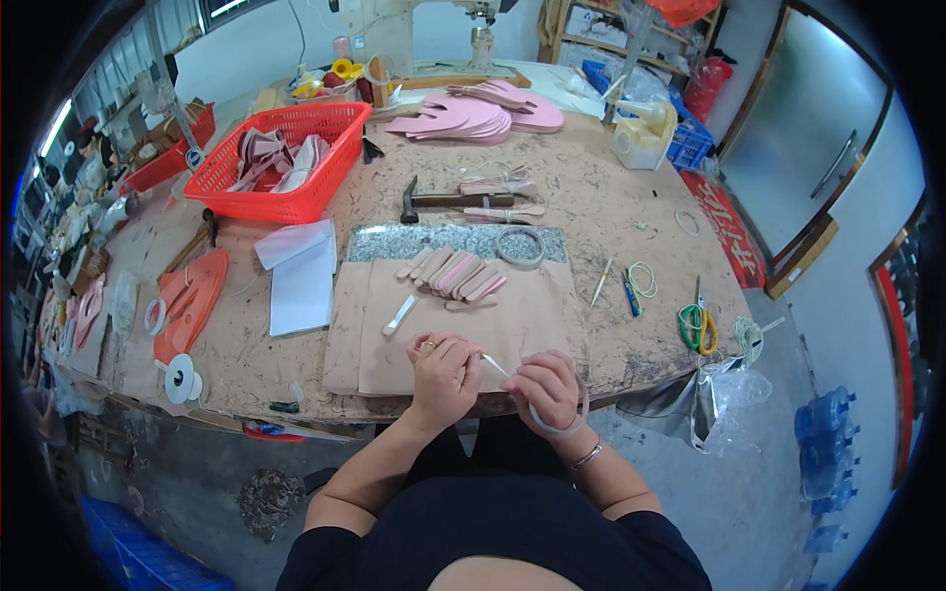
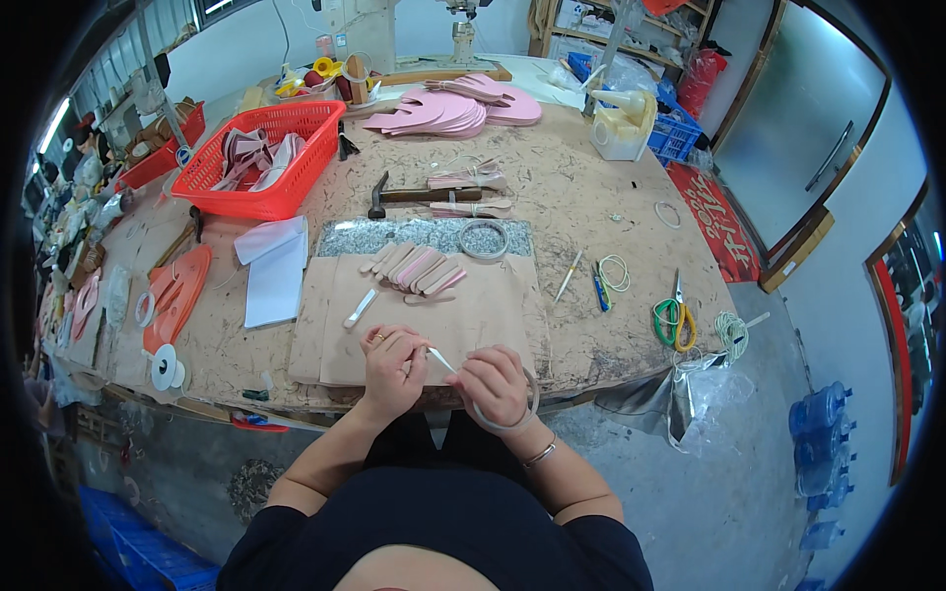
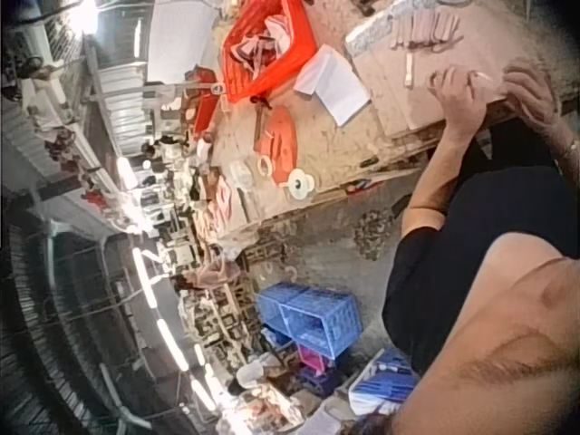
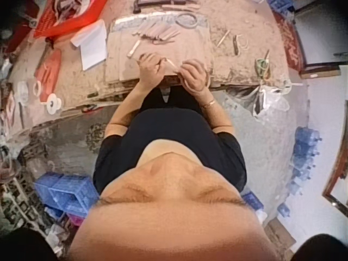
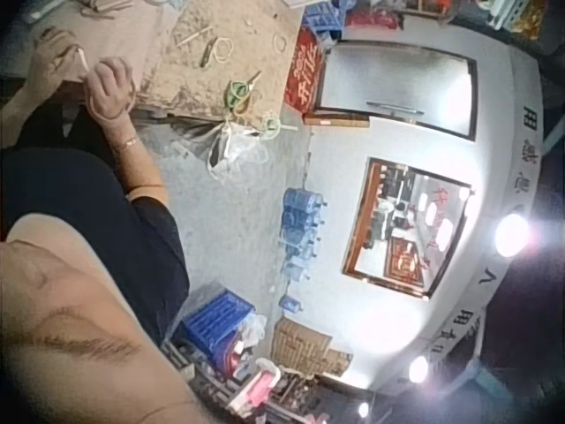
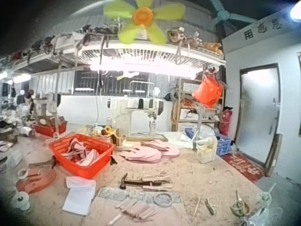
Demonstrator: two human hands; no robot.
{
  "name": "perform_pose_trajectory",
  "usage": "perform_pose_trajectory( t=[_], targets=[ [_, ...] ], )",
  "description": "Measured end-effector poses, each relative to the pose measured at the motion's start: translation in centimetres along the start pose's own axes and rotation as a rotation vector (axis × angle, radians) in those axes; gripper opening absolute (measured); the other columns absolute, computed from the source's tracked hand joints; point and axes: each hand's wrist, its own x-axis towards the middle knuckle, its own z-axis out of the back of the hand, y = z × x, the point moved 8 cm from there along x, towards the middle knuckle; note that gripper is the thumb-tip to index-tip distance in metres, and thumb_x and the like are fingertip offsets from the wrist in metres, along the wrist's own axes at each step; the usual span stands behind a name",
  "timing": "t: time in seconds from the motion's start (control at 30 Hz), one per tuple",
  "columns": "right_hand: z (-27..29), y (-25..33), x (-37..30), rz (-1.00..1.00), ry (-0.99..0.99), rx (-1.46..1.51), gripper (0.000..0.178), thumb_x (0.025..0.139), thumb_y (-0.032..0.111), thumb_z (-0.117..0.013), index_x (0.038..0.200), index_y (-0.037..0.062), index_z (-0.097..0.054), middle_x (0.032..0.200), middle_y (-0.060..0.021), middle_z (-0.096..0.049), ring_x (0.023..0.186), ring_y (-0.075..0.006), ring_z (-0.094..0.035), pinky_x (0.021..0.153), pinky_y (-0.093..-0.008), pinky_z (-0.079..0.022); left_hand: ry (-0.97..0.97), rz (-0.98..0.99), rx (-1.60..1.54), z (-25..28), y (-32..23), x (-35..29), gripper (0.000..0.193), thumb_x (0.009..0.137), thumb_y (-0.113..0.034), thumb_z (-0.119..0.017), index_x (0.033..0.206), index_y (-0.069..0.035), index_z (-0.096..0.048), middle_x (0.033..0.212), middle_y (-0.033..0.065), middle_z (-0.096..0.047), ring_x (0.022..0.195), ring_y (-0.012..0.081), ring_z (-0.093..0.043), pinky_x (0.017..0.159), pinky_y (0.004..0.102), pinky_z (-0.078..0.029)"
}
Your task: The person repeatedly picks up small pink and beige shoe components and white elastic strips at a workbench. They fold and arrange the strips alongside the parts, placing them in neat rows on the table. The process continues throughout the clip without visible final assembly or packaging.
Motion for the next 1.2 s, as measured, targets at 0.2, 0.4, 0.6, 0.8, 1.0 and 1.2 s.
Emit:
perform_pose_trajectory(
  t=[0.2,0.4,0.6,0.8,1.0,1.2],
  targets=[
    [6.2,-2.5,-1.7,-0.282,-0.119,0.250,0.010,0.083,0.003,-0.073,0.092,-0.0010,-0.069,0.090,-0.0099,-0.068,0.087,-0.0253,-0.068,0.081,-0.0400,-0.055,-0.085,0.487,-0.036,5.8,10.2,0.6,0.012,0.088,-0.009,-0.063,0.098,-0.007,-0.070,0.080,0.0055,-0.064,0.080,0.0240,-0.061,0.088,0.0407,-0.040],
    [11.3,-10.6,-13.3,-1.179,0.463,0.676,0.032,0.093,0.018,-0.068,0.118,-0.0007,-0.070,0.108,-0.0123,-0.072,0.103,-0.0191,-0.066,0.092,-0.0307,-0.050,0.074,0.195,0.446,5.2,10.3,-0.3,0.031,0.086,-0.020,-0.070,0.116,-0.012,-0.069,0.115,0.0077,-0.062,0.120,0.0273,-0.052,0.104,0.0554,-0.028],
    [11.7,-10.8,-29.7,-1.130,1.431,-0.306,0.088,0.071,0.064,-0.078,0.128,-0.0012,-0.063,0.129,-0.0229,-0.063,0.122,-0.0376,-0.058,0.103,-0.0422,-0.044,0.190,0.206,0.373,0.7,7.1,-0.6,0.040,0.085,-0.027,-0.072,0.122,-0.015,-0.067,0.144,0.0103,-0.046,0.144,0.0373,-0.027,0.114,0.0638,-0.013],
    [6.2,-7.0,-34.3,-0.993,1.839,0.101,0.094,0.066,0.070,-0.078,0.120,-0.0055,-0.065,0.123,-0.0236,-0.065,0.117,-0.0399,-0.060,0.098,-0.0430,-0.047,0.260,0.083,0.312,-0.9,4.9,-1.6,0.039,0.082,-0.027,-0.074,0.119,-0.014,-0.068,0.141,0.0117,-0.048,0.143,0.0404,-0.027,0.114,0.0655,-0.013],
    [5.9,-9.8,-34.1,-1.007,1.896,0.116,0.071,0.074,0.059,-0.079,0.109,-0.0021,-0.072,0.101,-0.0166,-0.073,0.095,-0.0300,-0.068,0.085,-0.0382,-0.053,0.276,0.004,0.224,-1.1,3.5,-0.5,0.037,0.080,-0.022,-0.075,0.115,-0.011,-0.069,0.136,0.0122,-0.053,0.138,0.0416,-0.034,0.113,0.0594,-0.025],
    [2.3,-9.3,-16.6,-1.161,1.369,0.650,0.042,0.089,0.035,-0.075,0.112,0.0006,-0.072,0.095,-0.0085,-0.074,0.081,-0.0150,-0.070,0.073,-0.0292,-0.056,0.303,-0.278,0.148,-12.2,2.6,8.3,0.019,0.085,-0.009,-0.061,0.104,-0.006,-0.063,0.114,0.0095,-0.063,0.115,0.0308,-0.057,0.099,0.0429,-0.046]
  ],
)
